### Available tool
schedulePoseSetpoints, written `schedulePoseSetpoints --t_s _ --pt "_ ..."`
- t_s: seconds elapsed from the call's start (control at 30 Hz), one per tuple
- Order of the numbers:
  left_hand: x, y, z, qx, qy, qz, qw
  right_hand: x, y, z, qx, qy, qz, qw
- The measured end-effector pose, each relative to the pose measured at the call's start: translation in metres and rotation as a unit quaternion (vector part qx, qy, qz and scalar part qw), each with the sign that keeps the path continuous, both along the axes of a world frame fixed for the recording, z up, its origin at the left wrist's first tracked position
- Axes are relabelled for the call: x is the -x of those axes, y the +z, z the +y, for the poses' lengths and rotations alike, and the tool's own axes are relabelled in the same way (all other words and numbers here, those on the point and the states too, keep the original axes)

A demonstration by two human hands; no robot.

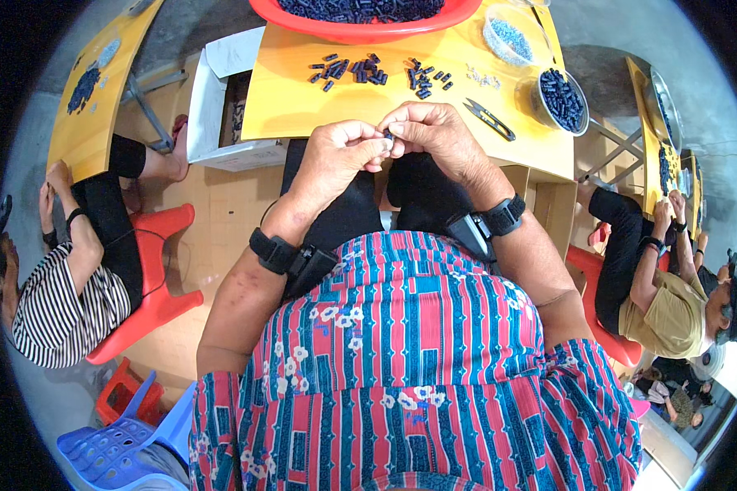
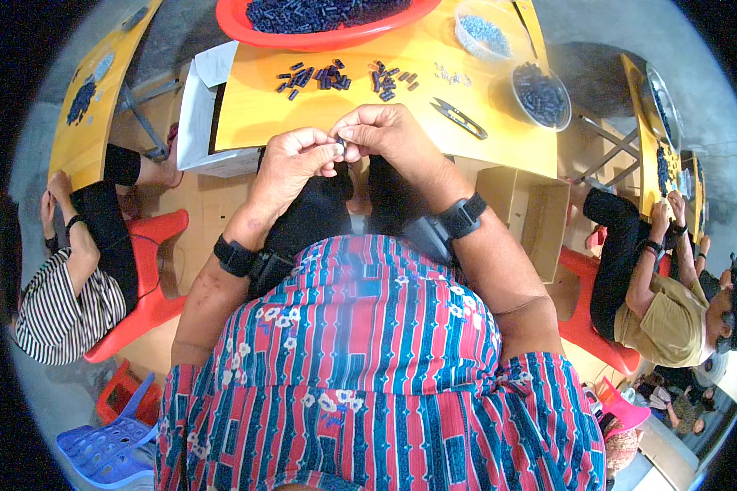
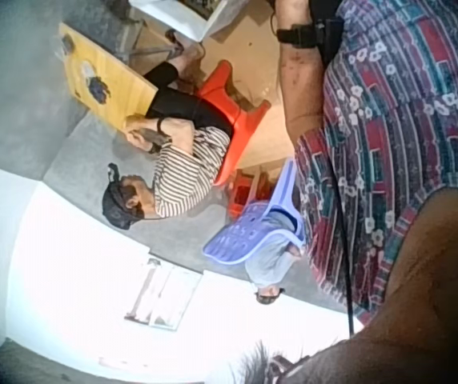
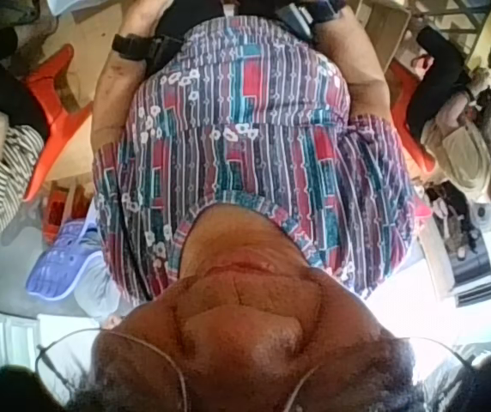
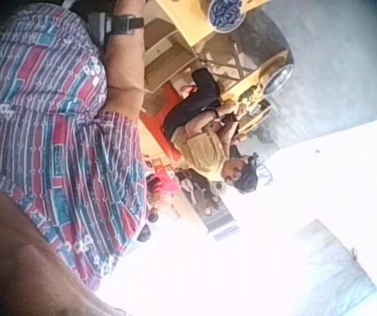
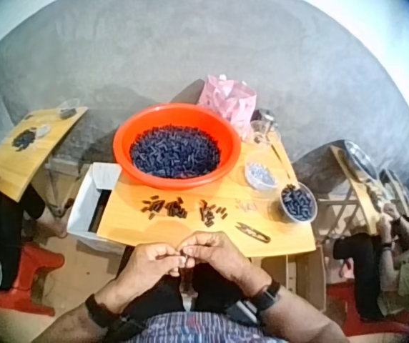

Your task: Assembling small blue plastic components into white caps by hand at a workshop table.

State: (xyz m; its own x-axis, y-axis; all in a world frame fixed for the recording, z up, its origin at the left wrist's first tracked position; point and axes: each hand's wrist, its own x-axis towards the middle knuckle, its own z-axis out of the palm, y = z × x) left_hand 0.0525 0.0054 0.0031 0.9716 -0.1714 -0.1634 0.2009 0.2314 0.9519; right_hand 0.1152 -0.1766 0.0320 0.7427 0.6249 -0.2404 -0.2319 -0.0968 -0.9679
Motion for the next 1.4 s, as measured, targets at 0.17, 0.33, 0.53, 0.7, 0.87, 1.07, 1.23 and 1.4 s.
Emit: schedulePoseSetpoints --t_s 0.17,0.33,0.53,0.7,0.87,1.07,1.23,1.4 --pt "0.0 0.005 -0.001 -0.027 -0.001 -0.003 1.0 -0.003 -0.002 -0.003 -0.012 0.013 -0.006 1.0" --pt "0.001 0.0 0.001 -0.013 -0.01 0.002 1.0 -0.002 -0.008 -0.005 -0.035 0.016 0.018 0.999" --pt "0.001 0.0 0.001 0.006 -0.017 0.021 1.0 -0.002 -0.012 -0.005 -0.072 0.017 0.044 0.996" --pt "-0.003 -0.004 0.0 0.001 -0.022 0.0 1.0 -0.003 -0.013 -0.007 -0.069 0.013 0.032 0.997" --pt "-0.014 -0.006 0.001 -0.234 0.05 -0.17 0.956 0.0 -0.008 -0.003 0.003 -0.06 -0.026 0.998" --pt "-0.03 -0.016 -0.003 -0.383 0.124 -0.313 0.86 -0.001 -0.019 -0.006 0.075 -0.146 -0.022 0.986" --pt "-0.028 -0.025 -0.007 -0.421 0.153 -0.353 0.822 0.002 -0.018 -0.004 0.085 -0.132 0.0 0.988" --pt "-0.021 -0.024 -0.01 -0.428 0.164 -0.348 0.817 0.002 -0.016 -0.005 0.107 -0.107 0.012 0.988"
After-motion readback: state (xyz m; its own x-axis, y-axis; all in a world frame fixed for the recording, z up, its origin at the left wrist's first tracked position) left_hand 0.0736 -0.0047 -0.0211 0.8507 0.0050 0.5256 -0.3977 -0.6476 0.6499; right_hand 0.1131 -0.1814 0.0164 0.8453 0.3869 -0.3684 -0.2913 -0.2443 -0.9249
